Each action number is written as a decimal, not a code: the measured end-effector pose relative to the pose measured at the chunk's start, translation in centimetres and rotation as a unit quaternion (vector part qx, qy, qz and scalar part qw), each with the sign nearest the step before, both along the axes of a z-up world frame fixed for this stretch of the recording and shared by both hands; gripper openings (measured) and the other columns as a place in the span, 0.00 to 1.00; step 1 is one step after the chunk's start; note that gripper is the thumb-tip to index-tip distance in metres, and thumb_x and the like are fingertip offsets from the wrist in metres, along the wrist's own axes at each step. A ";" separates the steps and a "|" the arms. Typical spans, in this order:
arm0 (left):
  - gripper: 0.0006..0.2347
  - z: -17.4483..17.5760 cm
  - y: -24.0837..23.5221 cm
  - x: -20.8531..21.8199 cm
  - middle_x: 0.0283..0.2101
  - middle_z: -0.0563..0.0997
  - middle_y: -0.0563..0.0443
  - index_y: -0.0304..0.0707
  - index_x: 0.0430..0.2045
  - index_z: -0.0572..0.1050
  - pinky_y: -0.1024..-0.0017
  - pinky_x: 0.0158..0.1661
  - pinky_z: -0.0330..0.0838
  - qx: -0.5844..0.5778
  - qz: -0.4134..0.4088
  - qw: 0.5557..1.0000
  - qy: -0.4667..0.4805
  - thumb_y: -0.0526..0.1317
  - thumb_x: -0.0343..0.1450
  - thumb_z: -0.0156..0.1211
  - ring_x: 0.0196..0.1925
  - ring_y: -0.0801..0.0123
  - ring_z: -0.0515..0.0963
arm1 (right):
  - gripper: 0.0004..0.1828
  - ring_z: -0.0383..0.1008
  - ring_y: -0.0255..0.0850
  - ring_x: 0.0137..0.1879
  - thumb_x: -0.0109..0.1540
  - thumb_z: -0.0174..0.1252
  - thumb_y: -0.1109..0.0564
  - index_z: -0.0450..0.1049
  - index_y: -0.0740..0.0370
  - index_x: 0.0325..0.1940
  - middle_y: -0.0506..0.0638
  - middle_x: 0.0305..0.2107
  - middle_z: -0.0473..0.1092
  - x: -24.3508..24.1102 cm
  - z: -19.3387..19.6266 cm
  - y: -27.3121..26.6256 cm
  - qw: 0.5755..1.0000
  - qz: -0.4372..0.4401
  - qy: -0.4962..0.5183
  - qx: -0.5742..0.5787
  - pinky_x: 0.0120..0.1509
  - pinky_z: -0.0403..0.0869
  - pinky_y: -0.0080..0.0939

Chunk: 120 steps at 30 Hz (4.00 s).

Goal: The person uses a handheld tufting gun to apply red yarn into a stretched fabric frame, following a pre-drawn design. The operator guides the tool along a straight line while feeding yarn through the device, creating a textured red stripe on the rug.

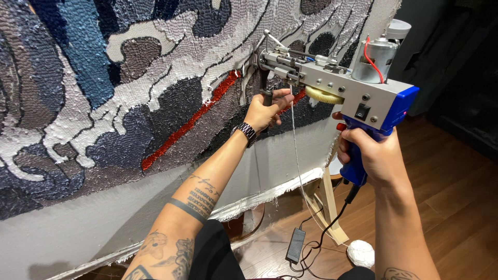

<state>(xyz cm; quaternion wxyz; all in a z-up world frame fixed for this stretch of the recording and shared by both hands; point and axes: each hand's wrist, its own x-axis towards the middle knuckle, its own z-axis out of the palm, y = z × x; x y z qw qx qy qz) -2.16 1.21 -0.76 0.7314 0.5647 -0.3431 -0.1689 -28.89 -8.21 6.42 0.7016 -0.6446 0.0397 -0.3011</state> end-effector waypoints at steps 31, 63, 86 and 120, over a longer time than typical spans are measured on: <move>0.17 -0.4 -0.8 0.7 0.42 0.87 0.39 0.40 0.51 0.81 0.89 0.11 0.65 0.016 0.044 0.999 0.024 0.41 0.68 0.73 0.17 0.75 0.81 | 0.03 0.63 0.43 0.13 0.60 0.59 0.71 0.74 0.77 0.38 0.57 0.11 0.60 1.4 -1.8 -1.3 0.995 -0.032 -0.047 -0.082 0.18 0.66 0.44; 0.28 3.0 -0.1 0.5 0.53 0.86 0.45 0.42 0.58 0.78 0.87 0.15 0.56 0.111 -0.075 0.991 0.024 0.55 0.65 0.64 0.28 0.74 0.85 | 0.11 0.59 0.40 0.18 0.63 0.57 0.63 0.75 0.74 0.46 0.53 0.17 0.59 0.3 -1.2 -2.8 1.000 0.010 -0.002 0.026 0.21 0.62 0.39; 0.14 2.3 -1.4 -1.4 0.20 0.81 0.51 0.37 0.41 0.86 0.85 0.19 0.64 0.130 -0.058 0.988 -0.059 0.46 0.69 0.69 0.20 0.81 0.75 | 0.10 0.60 0.40 0.20 0.61 0.57 0.66 0.71 0.73 0.46 0.55 0.23 0.65 -2.8 -1.2 -3.7 0.999 -0.014 -0.038 0.022 0.23 0.62 0.41; 0.22 0.1 -1.5 1.5 0.43 0.86 0.37 0.35 0.53 0.80 0.87 0.13 0.67 0.029 -0.009 0.999 0.022 0.46 0.67 0.77 0.23 0.71 0.84 | 0.04 0.61 0.43 0.12 0.59 0.57 0.71 0.74 0.76 0.38 0.58 0.12 0.59 1.3 -0.3 0.2 0.999 -0.032 -0.038 -0.021 0.17 0.64 0.47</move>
